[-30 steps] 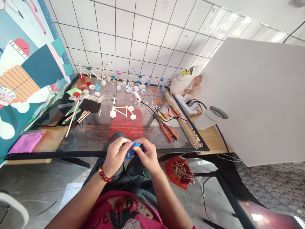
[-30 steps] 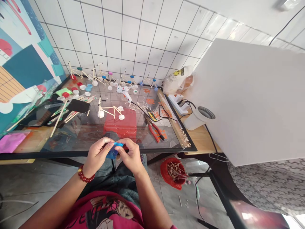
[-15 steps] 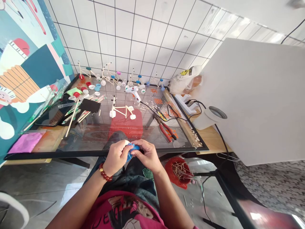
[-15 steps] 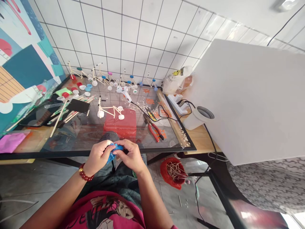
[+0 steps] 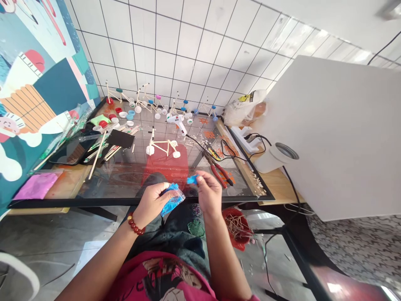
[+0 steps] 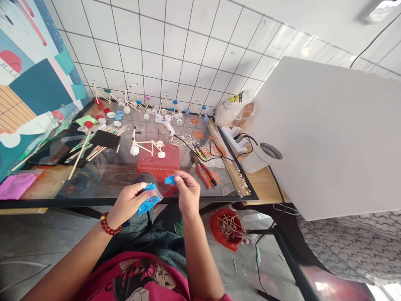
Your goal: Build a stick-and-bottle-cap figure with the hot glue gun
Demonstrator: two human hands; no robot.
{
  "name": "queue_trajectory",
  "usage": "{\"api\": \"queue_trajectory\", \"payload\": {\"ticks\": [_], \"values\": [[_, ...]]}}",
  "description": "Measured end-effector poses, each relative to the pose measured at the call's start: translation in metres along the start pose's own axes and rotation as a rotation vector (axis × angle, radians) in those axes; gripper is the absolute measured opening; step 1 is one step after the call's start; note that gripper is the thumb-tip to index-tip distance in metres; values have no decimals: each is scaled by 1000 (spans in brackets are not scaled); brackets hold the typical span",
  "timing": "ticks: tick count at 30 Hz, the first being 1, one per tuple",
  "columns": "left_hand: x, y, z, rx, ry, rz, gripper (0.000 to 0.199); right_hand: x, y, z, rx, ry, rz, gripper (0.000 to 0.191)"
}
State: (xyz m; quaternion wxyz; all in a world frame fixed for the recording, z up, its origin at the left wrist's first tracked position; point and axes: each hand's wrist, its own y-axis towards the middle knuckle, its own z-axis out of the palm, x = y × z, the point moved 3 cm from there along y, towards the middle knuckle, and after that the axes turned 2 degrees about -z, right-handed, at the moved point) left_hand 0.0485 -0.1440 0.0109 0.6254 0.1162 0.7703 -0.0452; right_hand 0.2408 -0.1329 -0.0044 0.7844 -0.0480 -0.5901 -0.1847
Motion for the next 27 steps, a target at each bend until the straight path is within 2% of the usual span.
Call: {"api": "queue_trajectory", "payload": {"ticks": [1, 6, 9, 15, 17, 19, 21, 23, 25, 27], "values": [[0, 0, -1, -10, -2, 4, 30, 3, 5, -3, 9, 7, -1, 33], [2, 1, -5, -18, -73, 1, 33, 9, 12, -2, 258, 25, 125, 39], [4, 0, -6, -21, -159, -47, 36, 6, 12, 1, 227, -36, 139, 42], [11, -3, -8, -142, -295, -88, 39, 10, 31, -17, 66, -471, -88, 37], [14, -3, -8, -177, -333, -85, 40, 11, 34, -24, 86, -541, -114, 37], [17, -2, -8, -181, -379, -86, 42, 12, 32, -26, 163, -634, -169, 32], [18, -2, -8, -170, -400, -89, 43, 15, 25, -22, 212, -771, -284, 26], [17, -3, -9, -165, -367, -84, 41, 20, 16, -14, 196, -871, -416, 22], [16, -3, -9, -169, -299, -73, 37, 24, 6, -2, 202, -878, -493, 21], [15, -3, -9, -185, -250, -55, 34, 25, -1, 10, 268, -859, -515, 19]]}}
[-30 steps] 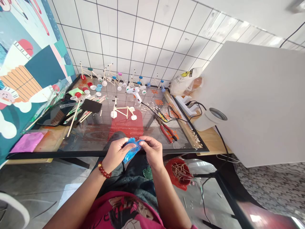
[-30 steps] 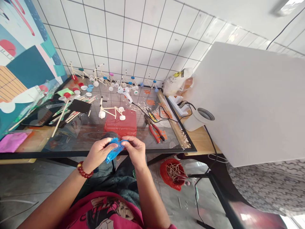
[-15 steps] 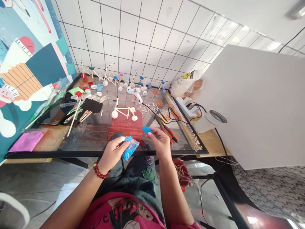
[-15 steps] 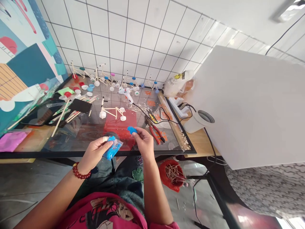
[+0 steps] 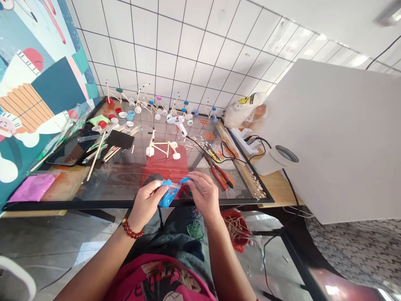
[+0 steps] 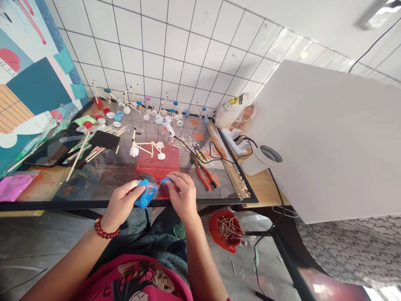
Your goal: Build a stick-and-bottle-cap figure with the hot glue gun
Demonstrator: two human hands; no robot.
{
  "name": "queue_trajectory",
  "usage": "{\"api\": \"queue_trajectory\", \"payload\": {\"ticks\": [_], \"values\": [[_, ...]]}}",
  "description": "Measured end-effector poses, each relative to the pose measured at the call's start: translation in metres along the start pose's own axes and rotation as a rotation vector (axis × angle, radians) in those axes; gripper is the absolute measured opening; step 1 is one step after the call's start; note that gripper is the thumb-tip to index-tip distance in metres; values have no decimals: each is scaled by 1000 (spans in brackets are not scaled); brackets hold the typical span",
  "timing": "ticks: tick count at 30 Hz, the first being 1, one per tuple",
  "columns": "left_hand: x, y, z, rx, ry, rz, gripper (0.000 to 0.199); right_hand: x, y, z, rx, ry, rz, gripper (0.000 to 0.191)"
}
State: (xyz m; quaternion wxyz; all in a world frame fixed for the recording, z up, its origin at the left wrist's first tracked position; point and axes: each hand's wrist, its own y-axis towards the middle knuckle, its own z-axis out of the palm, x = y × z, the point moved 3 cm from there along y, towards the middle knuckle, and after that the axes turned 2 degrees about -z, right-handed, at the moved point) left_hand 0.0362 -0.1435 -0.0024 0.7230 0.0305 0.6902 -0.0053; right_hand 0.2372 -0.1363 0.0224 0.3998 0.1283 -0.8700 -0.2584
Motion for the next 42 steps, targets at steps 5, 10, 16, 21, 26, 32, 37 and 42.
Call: {"api": "queue_trajectory", "payload": {"ticks": [5, 10, 16, 21, 26, 32, 37, 42], "values": [[9, 1, 0, -125, -146, -16, 34, -17, 7, 2, 19, -95, 101, 29], [12, 2, 0, -188, -301, -71, 35, -50, 6, -15, 16, 0, 171, 36], [10, 1, -1, -152, -221, -11, 36, -47, -2, -26, -95, 18, 205, 22], [2, -1, 5, -91, -139, -13, 38, -19, -3, -19, -56, 241, 271, 22], [-15, -3, 7, -2, -76, -2, 35, 11, -7, -1, 465, 766, 389, 36], [-29, -1, -1, 78, 130, 107, 24, 23, -8, -2, 596, 906, 426, 32], [-43, 1, -1, -51, 315, 326, 19, 23, -9, 5, 429, 807, 440, 30], [-50, -11, 8, -213, 374, 375, 20, 28, -14, 13, 133, 563, 413, 16]]}}
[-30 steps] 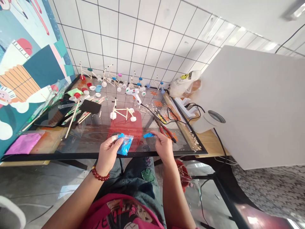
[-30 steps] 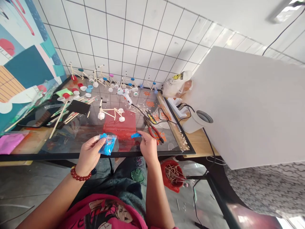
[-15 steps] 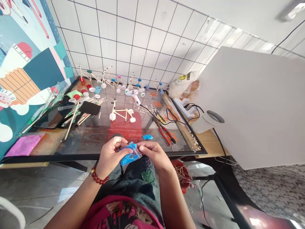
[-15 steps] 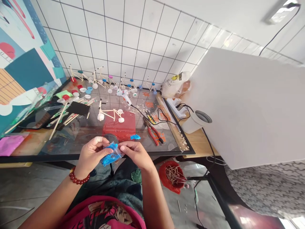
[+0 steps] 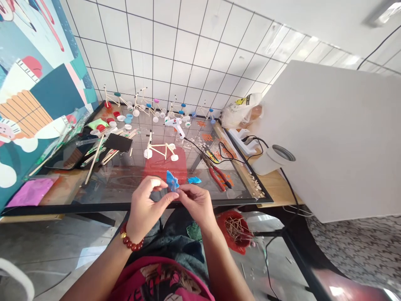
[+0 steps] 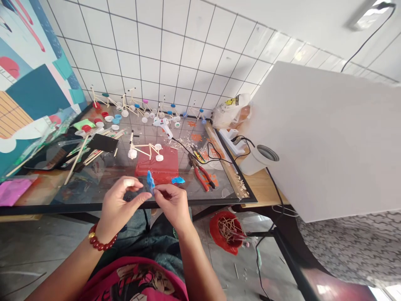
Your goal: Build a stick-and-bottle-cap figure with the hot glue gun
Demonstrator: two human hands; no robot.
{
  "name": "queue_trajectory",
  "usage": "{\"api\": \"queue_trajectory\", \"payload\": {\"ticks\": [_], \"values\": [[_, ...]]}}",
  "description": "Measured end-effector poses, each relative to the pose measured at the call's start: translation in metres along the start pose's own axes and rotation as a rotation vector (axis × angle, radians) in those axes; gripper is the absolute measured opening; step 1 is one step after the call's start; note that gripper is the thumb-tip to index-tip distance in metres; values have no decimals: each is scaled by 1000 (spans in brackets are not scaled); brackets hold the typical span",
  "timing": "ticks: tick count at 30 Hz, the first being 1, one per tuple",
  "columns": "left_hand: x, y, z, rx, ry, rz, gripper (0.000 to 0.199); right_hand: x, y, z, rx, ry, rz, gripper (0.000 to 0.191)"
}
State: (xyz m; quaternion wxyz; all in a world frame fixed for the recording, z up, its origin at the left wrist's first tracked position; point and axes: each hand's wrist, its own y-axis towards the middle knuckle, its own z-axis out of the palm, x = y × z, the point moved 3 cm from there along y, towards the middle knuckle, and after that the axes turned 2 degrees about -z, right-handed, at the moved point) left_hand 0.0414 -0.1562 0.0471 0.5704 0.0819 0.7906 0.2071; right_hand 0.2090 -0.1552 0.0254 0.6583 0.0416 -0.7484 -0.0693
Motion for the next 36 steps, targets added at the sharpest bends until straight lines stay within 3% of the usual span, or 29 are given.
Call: {"api": "queue_trajectory", "payload": {"ticks": [2, 5, 12, 19, 22, 28, 36], "values": [[4, -6, 8, 130, -125, -154, 20, 0, -2, 6, -23, -35, -28, 14], [11, -10, 14, 194, -292, -343, 18, -2, -3, 11, -44, 0, 19, 17], [25, -5, 14, 73, -412, -458, 12, -5, 4, 13, -128, 213, 113, 20], [31, -8, 19, 93, -590, -470, 31, 2, 3, 20, -118, -40, -18, 17], [32, -6, 15, 66, -447, -430, 27, 4, 2, 23, -123, -126, -97, 14], [36, -3, 7, 43, -289, -446, 22, 4, 4, 25, -106, -68, -75, 17], [25, 11, -5, -30, 33, -227, 15, 17, -18, 45, -100, -390, -531, 12]]}}
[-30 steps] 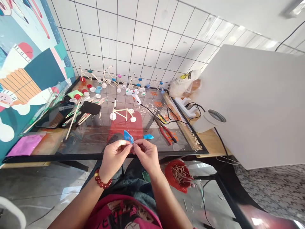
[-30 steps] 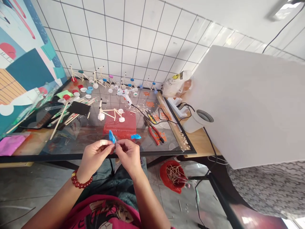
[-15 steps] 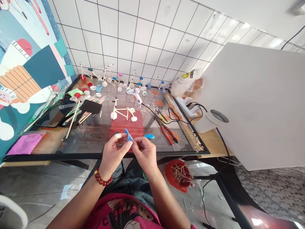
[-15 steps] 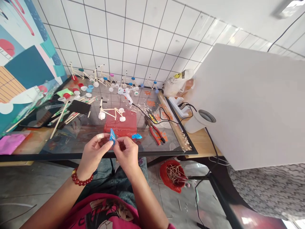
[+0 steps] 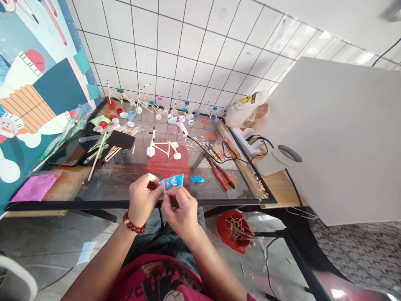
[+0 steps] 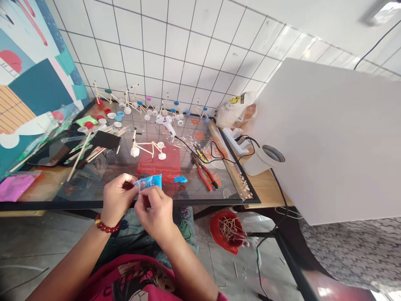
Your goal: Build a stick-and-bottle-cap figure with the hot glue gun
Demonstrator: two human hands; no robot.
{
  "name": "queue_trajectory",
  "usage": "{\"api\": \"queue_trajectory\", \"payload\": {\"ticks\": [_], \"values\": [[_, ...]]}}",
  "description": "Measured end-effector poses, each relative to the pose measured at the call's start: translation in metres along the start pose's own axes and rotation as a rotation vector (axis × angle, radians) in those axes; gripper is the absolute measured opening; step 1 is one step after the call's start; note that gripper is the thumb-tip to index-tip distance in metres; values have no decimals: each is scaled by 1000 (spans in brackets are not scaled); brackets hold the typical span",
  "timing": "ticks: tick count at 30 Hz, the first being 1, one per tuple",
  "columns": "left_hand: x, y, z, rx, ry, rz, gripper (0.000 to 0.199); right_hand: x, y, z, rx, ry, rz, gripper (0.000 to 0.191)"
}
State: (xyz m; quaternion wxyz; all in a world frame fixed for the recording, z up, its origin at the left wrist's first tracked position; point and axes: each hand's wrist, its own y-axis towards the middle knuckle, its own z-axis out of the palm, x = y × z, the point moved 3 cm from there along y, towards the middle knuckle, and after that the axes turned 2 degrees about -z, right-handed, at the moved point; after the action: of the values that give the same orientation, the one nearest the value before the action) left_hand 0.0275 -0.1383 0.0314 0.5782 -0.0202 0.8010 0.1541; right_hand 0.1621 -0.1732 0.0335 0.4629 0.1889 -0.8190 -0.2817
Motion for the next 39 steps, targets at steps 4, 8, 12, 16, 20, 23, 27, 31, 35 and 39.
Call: {"api": "queue_trajectory", "payload": {"ticks": [4, 8, 12, 16, 20, 23, 27, 31, 35, 39], "values": [[6, 6, 3, 210, -190, -187, 18, -7, 2, 3, -48, 30, 160, 11], [9, 4, 4, 407, -573, -398, 31, -20, 7, 4, 2, 187, 412, 12], [12, 4, 0, 341, -595, -365, 33, -22, 7, 6, 40, 208, 436, 13], [11, 3, -4, 176, -375, -232, 28, -17, 5, 11, 55, 140, 327, 13], [1, 4, -7, 74, -121, -14, 11, -11, 0, 14, 23, -24, 125, 12], [1, 6, -4, 81, -126, -58, 7, -10, -5, 17, 12, -126, 23, 14], [10, 7, 4, 121, -375, -305, 23, -14, -6, 18, -8, -129, 19, 13], [11, 0, 10, 247, -698, -530, 34, -23, 0, 11, -49, 16, 198, 8], [6, -7, 8, 385, -839, -570, 44, -29, 5, 6, -44, 109, 323, 11], [4, -8, 4, 300, -822, -545, 47, -30, 4, 8, -26, 117, 312, 12]]}}
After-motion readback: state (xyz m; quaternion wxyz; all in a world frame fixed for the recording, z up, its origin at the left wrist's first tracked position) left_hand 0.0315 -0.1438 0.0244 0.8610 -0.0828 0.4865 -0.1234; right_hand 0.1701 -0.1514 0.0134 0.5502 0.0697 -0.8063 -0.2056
